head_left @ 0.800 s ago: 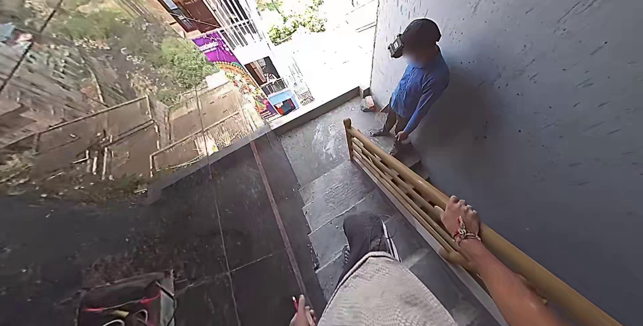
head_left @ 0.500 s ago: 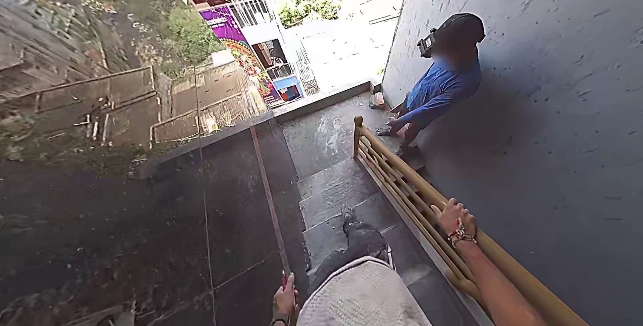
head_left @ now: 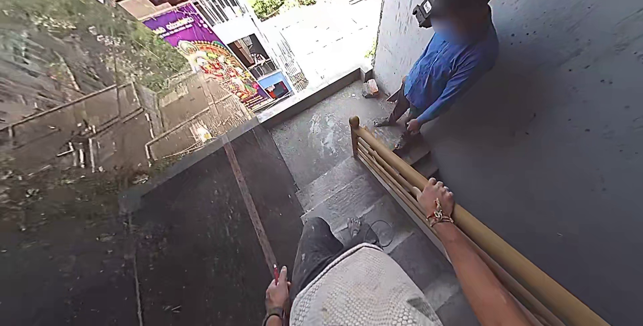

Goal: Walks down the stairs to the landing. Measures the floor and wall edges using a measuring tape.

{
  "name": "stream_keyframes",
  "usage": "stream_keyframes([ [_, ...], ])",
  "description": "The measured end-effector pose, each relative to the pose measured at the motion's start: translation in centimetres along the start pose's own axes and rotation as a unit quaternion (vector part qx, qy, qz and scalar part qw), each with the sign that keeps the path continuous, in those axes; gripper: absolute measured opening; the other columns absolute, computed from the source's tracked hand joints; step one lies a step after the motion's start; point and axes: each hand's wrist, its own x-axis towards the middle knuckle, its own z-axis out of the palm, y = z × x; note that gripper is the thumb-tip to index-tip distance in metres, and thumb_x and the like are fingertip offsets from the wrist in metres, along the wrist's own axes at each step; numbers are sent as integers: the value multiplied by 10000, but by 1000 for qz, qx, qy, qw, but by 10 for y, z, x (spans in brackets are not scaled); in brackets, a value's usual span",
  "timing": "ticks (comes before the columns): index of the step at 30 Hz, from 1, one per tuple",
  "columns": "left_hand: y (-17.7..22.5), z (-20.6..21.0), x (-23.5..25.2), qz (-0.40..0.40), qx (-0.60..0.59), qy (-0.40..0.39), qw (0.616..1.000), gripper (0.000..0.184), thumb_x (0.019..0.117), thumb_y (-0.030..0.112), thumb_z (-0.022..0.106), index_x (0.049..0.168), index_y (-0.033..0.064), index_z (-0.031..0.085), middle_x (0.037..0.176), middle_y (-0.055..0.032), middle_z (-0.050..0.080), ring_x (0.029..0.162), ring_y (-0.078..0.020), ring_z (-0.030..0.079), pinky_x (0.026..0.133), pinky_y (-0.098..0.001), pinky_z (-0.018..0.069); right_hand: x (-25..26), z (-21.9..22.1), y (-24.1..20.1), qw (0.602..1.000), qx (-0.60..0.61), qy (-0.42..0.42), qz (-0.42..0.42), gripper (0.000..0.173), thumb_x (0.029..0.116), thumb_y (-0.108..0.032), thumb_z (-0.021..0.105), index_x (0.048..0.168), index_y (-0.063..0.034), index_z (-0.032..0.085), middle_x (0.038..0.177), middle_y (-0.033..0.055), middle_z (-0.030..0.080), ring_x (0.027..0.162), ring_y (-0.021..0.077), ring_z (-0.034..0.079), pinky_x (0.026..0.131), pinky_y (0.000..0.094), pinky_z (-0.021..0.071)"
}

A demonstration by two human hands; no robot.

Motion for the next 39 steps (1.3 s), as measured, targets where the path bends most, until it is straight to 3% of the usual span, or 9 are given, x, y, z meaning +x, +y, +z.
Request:
stream_keyframes([
  [3,40,-10,23,0,-50,-9,999,571,1115,428,427,1087,-92,661,890,-190,674,740,-237,614,739,-432,524,12,5,-18,1000,10,8,2,751,966,-585,623,1373,42,551,1296,288,622,1196,440,623,988,560,480],
  [10,100,23,135,78,56,-83,992,565,1106,428,453,1057,-86,682,915,-227,686,815,-321,637,803,-511,517,76,31,-96,1000,-8,-12,-3,774,983,-609,573,1392,46,525,1303,299,617,1210,435,620,998,555,477],
  [13,118,50,202,60,-11,-78,995,567,1118,408,429,1068,-103,671,901,-218,685,773,-284,631,776,-472,526,119,49,-151,999,-21,20,-14,771,983,-594,587,1390,58,523,1287,309,618,1193,446,625,983,556,484],
  [16,125,49,250,34,-102,-65,992,565,1124,396,413,1037,-110,650,794,-154,643,643,-184,573,668,-372,518,147,62,-200,1000,-17,24,-7,771,979,-584,601,1390,63,521,1297,313,610,1210,447,615,1000,563,473],
  [20,138,23,272,-16,-139,-59,988,558,1120,399,427,1059,-113,642,825,-154,646,663,-178,573,692,-368,517,175,59,-233,1000,-26,2,1,770,967,-598,607,1379,48,538,1291,291,631,1196,421,637,987,551,496],
  [24,168,1,304,-27,-209,-41,977,544,1125,392,413,1050,-106,619,776,-116,611,623,-142,558,628,-312,505,191,68,-264,1000,-12,-26,7,781,961,-593,626,1397,46,522,1311,295,618,1212,443,622,998,566,490],
  [33,264,71,454,-28,-271,-27,962,547,1118,437,407,1013,-59,611,757,-70,601,607,-117,570,592,-289,505,252,108,-317,996,-77,45,-2,748,960,-611,621,1341,31,576,1232,266,653,1144,422,651,937,531,513],
  [37,332,106,525,14,-252,-3,968,514,1124,417,390,1010,-45,584,738,-43,567,596,-90,557,598,-278,513,263,133,-323,985,-86,149,-2,705,886,-622,706,1188,14,673,1079,254,700,1011,419,701,844,523,549],
  [39,359,114,529,48,-158,2,986,520,1123,384,412,1044,-93,606,789,-97,584,669,-118,550,678,-321,496,260,140,-316,976,-95,196,1,697,822,-619,763,1112,11,703,1000,243,712,943,418,715,790,527,557],
])
